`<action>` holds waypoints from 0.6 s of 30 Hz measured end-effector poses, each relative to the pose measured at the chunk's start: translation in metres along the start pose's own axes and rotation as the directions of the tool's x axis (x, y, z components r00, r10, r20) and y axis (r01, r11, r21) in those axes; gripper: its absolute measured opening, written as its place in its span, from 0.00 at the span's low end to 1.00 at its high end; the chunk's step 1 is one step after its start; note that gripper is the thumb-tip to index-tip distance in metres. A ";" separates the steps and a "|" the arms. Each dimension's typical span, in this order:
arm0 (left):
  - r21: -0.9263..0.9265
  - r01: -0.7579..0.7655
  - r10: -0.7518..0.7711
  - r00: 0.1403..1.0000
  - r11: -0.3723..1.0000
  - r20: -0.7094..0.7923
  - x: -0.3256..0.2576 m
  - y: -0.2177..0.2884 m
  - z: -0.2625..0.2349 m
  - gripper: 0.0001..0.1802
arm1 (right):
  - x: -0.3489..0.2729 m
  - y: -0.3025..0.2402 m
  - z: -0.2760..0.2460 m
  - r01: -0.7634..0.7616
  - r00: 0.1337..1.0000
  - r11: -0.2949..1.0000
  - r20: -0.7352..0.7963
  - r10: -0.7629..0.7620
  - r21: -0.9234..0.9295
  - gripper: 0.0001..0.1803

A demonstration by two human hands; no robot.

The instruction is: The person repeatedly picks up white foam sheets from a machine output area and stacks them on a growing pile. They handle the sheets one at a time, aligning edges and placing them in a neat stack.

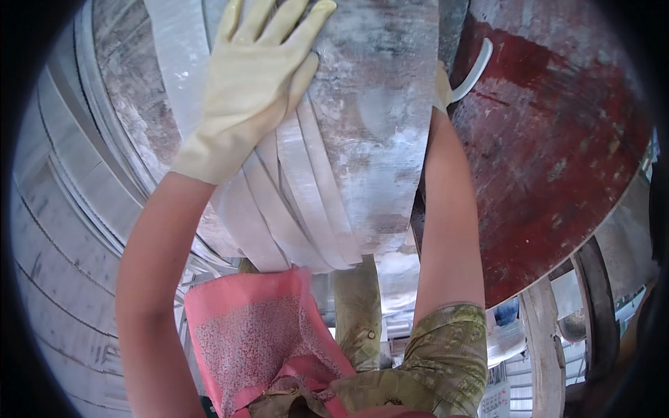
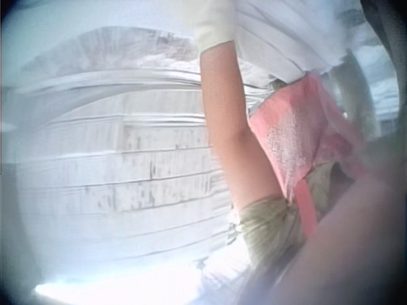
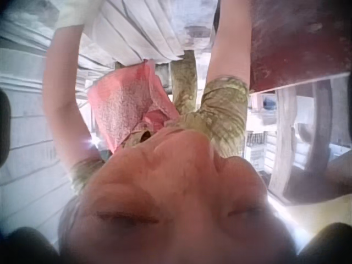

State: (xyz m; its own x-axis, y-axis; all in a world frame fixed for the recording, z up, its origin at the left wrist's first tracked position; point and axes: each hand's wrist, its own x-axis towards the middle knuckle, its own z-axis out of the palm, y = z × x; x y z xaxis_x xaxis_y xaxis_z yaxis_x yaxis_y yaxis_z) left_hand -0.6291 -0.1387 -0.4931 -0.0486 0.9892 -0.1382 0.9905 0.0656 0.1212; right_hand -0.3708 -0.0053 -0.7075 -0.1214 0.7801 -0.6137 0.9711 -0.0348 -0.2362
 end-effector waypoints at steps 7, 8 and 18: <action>0.003 0.047 -0.047 0.998 0.999 -0.052 -0.007 -0.001 0.006 0.30 | -0.061 -0.018 -0.063 -0.032 0.981 0.993 -0.185 0.053 0.116 0.13; -0.004 0.035 -0.036 0.995 0.999 -0.092 -0.009 -0.001 0.009 0.30 | -0.061 -0.024 -0.085 -0.026 0.998 0.995 -0.061 0.033 0.101 0.11; -0.605 0.204 -0.208 0.976 0.769 0.064 -0.031 -0.002 -0.038 0.35 | -0.237 -0.139 -0.255 0.147 0.915 0.611 0.128 -0.383 0.778 0.17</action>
State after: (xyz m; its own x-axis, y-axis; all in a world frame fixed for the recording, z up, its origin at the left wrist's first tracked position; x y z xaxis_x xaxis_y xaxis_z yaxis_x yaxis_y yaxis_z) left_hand -0.6342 -0.1644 -0.4521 -0.2453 0.9434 -0.2232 0.6740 0.3314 0.6602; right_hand -0.4243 -0.0261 -0.3375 -0.5088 0.6474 -0.5674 0.4157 -0.3924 -0.8205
